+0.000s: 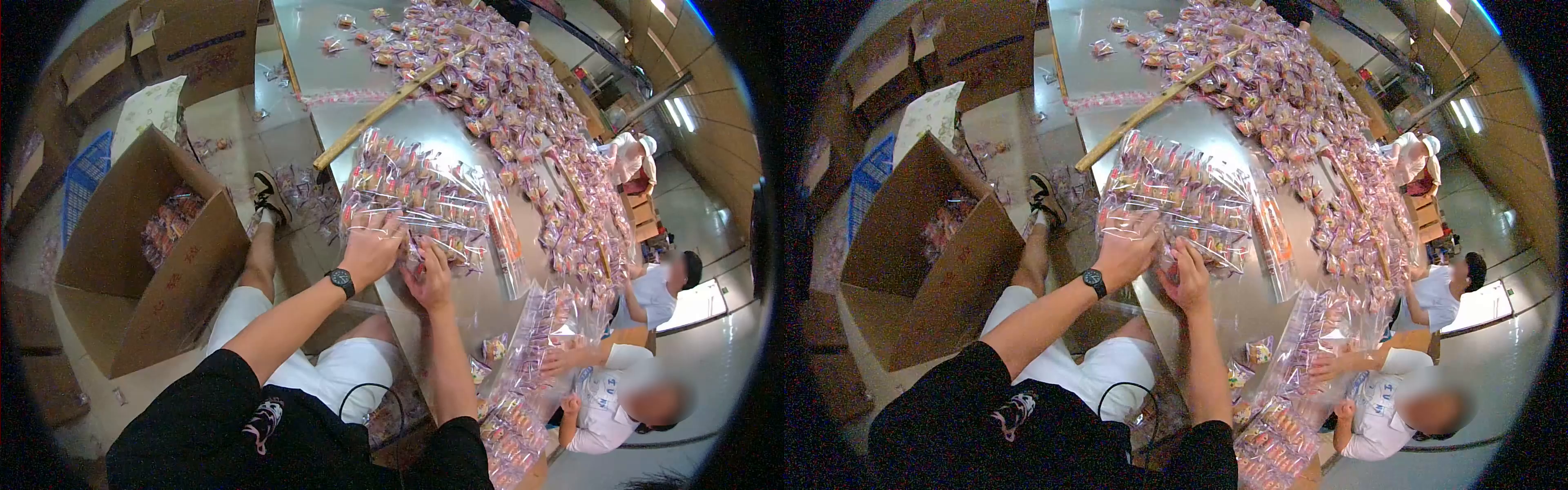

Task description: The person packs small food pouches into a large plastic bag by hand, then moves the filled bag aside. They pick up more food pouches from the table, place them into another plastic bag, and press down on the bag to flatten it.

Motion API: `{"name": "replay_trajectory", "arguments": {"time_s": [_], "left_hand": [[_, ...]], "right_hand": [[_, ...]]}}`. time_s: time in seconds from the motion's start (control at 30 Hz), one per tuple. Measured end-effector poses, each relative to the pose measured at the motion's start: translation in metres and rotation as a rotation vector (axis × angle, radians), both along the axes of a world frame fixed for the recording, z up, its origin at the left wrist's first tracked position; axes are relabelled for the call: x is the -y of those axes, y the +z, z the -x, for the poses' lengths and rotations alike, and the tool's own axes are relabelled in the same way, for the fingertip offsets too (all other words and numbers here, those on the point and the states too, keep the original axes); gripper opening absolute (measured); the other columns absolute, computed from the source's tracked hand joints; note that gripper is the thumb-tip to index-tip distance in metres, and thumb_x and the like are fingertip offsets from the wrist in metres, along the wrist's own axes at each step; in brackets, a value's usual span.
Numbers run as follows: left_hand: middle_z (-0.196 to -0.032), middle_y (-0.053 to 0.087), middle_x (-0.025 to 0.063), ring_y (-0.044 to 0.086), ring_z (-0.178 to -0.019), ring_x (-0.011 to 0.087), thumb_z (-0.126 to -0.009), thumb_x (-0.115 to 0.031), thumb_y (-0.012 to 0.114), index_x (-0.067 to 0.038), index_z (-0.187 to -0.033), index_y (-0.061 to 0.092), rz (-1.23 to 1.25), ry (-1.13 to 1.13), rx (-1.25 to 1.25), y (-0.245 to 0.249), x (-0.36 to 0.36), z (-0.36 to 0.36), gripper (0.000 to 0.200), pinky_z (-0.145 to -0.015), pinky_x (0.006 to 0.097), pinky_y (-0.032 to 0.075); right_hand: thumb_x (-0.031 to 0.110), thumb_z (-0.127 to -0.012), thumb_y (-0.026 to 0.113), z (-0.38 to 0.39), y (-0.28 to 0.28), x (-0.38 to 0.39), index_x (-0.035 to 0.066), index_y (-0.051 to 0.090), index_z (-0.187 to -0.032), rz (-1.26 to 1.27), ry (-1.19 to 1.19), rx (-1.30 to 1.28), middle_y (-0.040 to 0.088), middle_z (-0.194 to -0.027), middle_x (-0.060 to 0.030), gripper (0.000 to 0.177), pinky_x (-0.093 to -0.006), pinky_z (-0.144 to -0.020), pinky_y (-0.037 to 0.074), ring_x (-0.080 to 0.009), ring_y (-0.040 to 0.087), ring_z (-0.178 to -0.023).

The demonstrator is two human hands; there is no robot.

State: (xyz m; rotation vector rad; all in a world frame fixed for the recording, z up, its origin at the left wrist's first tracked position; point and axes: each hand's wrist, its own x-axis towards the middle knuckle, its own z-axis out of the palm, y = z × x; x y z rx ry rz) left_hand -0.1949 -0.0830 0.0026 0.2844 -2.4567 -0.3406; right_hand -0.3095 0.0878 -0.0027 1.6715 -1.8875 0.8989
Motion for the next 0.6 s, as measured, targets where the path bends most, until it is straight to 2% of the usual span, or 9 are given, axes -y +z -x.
{"name": "replay_trajectory", "arguments": {"time_s": [0.23, 0.47, 0.6], "left_hand": [[-0.145, 0.064, 0.0081, 0.06, -0.13, 0.0325, -0.092, -0.031, 0.07, -0.015, -0.127, 0.07, -0.072, 0.003, -0.028, -0.004, -0.001, 0.003, 0.039, -0.114, 0.0632, 0.034], [-0.146, 0.064, 0.0062, 0.059, -0.134, 0.0311, -0.094, -0.032, 0.068, -0.017, -0.135, 0.064, -0.004, 0.063, 0.056, 0.006, -0.002, 0.0, 0.044, -0.11, 0.0605, 0.038], [-0.144, 0.064, 0.0064, 0.06, -0.132, 0.0311, -0.095, -0.032, 0.066, -0.016, -0.133, 0.064, 0.017, 0.085, 0.048, -0.003, -0.003, 0.005, 0.042, -0.107, 0.0577, 0.041]], "right_hand": [[0.008, -0.077, 0.087, 0.009, -0.005, 0.0, -0.004, 0.058, -0.135, -0.044, -0.088, 0.05, 0.069, -0.125, -0.0201, 0.066, -0.0439, -0.094, 0.058, -0.0391, 0.067, -0.112], [0.002, -0.076, 0.083, 0.007, -0.002, 0.015, -0.003, 0.062, -0.132, 0.046, -0.206, 0.057, 0.066, -0.132, -0.0226, 0.061, -0.0449, -0.1, 0.055, -0.0403, 0.066, -0.118], [0.002, -0.077, 0.081, 0.006, -0.001, 0.02, -0.003, 0.063, -0.132, 0.064, -0.252, 0.089, 0.066, -0.134, -0.0224, 0.058, -0.0459, -0.105, 0.053, -0.0415, 0.064, -0.123]]}}
